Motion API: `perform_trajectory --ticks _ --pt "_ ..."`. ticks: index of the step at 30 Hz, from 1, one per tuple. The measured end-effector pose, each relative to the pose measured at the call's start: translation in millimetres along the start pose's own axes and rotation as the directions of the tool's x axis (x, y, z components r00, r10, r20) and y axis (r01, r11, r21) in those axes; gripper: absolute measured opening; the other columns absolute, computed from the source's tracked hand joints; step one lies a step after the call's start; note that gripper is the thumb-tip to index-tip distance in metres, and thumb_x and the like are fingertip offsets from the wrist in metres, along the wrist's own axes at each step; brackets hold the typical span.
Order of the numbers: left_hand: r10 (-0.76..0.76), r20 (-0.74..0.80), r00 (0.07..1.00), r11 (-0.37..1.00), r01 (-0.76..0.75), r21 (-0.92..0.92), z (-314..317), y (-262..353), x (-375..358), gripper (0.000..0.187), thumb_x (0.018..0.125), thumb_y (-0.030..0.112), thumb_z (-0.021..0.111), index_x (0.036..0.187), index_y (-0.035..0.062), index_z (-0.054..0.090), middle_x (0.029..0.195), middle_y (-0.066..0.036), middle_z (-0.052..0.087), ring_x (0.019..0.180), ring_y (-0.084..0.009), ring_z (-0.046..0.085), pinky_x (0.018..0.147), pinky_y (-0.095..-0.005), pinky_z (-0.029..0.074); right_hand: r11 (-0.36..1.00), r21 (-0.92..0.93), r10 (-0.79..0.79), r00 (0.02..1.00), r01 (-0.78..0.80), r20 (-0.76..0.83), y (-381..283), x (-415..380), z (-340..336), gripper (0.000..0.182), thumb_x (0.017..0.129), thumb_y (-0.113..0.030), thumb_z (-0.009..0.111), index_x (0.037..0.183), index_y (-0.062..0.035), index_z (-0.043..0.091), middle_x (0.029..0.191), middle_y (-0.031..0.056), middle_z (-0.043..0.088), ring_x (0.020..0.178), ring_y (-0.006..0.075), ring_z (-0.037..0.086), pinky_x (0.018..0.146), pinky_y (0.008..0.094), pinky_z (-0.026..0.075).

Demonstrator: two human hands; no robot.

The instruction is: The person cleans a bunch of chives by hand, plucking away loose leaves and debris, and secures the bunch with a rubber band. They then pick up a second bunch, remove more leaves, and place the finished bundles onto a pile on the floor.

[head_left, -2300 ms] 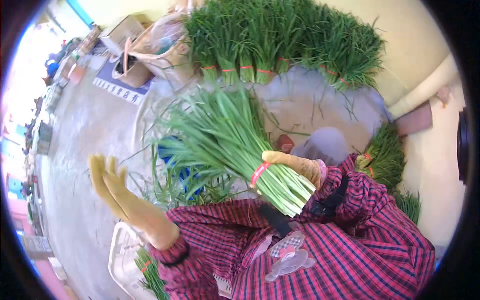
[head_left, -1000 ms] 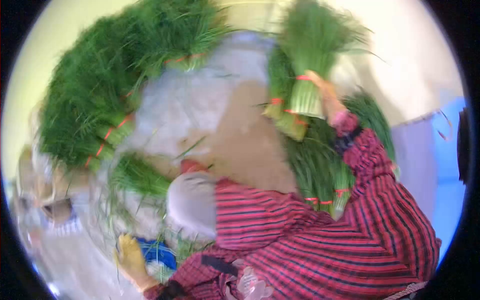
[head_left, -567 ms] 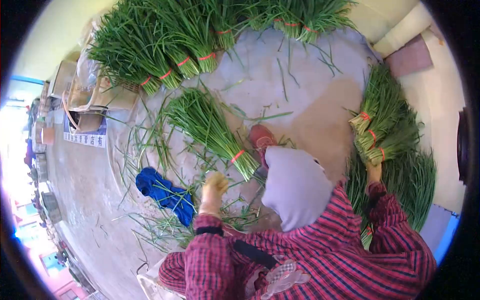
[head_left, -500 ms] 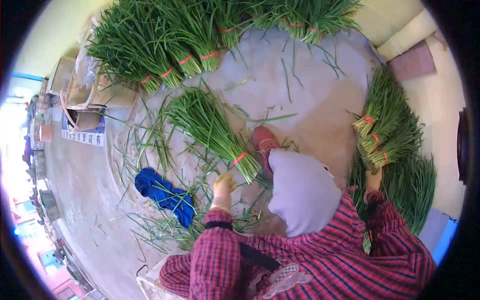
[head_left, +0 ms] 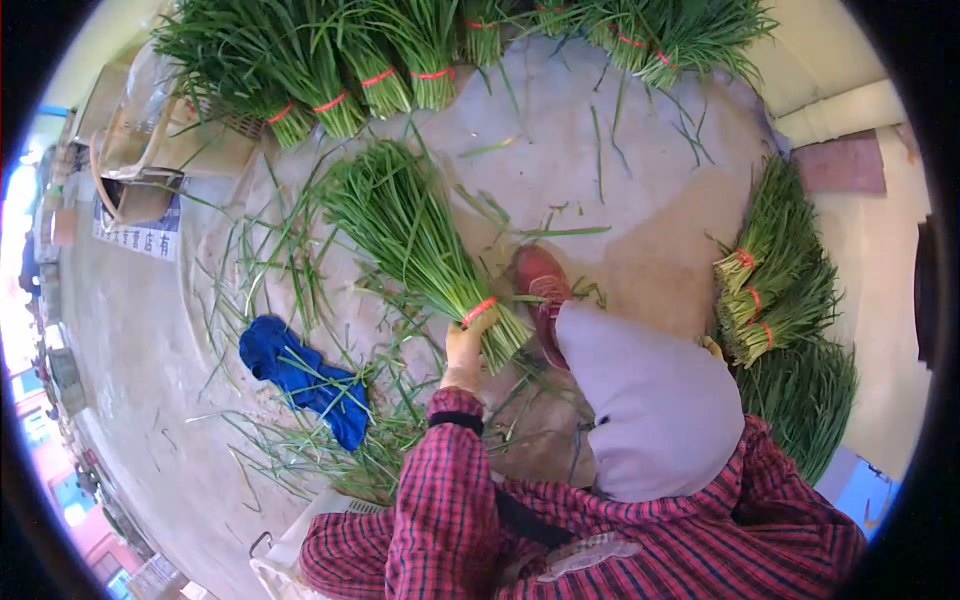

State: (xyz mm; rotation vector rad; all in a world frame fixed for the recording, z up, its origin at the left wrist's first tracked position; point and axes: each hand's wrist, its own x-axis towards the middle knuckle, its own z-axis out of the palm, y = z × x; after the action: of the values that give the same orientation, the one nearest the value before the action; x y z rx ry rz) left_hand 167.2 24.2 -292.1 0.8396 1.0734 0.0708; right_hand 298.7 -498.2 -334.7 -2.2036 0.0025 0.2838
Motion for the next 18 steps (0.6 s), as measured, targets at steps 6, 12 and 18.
perform_trajectory --ticks 6,12,18 --pt "0.009 0.362 0.932 0.838 0.190 -0.512 -5.1 80.9 -68.9 0.046 0.092 0.025 0.058 0.127 -0.0026 0.050 0.119 -0.016 0.062 0.107 -0.0302 0.062 0.097 -0.0442 0.050 0.951 0.168 0.243 0.962 -0.261 0.122 -180.0 10.7 51.9 0.051 0.086 -0.011 0.063 0.132 0.0017 0.046 0.112 0.0096 0.059 0.098 0.0176 0.059 0.085 0.0305 0.049" --pt "0.208 0.196 0.958 0.873 -0.091 -0.479 -0.2 127.4 -168.9 0.045 0.093 0.024 0.058 0.128 -0.0019 0.049 0.117 -0.014 0.062 0.104 -0.0266 0.063 0.093 -0.0415 0.051 0.962 0.272 -0.032 0.968 -0.039 0.249 -328.8 42.0 49.1 0.042 0.088 -0.011 0.061 0.128 -0.0020 0.053 0.115 0.0071 0.059 0.104 0.0131 0.057 0.093 0.0263 0.043" --pt "0.395 -0.045 0.917 0.907 -0.398 -0.139 -0.1 146.1 -321.6 0.058 0.080 0.008 0.074 0.129 0.0013 0.042 0.111 -0.008 0.061 0.098 -0.0161 0.061 0.088 -0.0316 0.050 0.742 0.621 -0.568 0.726 0.250 0.387 -527.5 -50.0 31.8 0.034 0.092 0.001 0.053 0.125 -0.0043 0.058 0.121 0.0060 0.060 0.108 0.0145 0.056 0.097 0.0293 0.044"
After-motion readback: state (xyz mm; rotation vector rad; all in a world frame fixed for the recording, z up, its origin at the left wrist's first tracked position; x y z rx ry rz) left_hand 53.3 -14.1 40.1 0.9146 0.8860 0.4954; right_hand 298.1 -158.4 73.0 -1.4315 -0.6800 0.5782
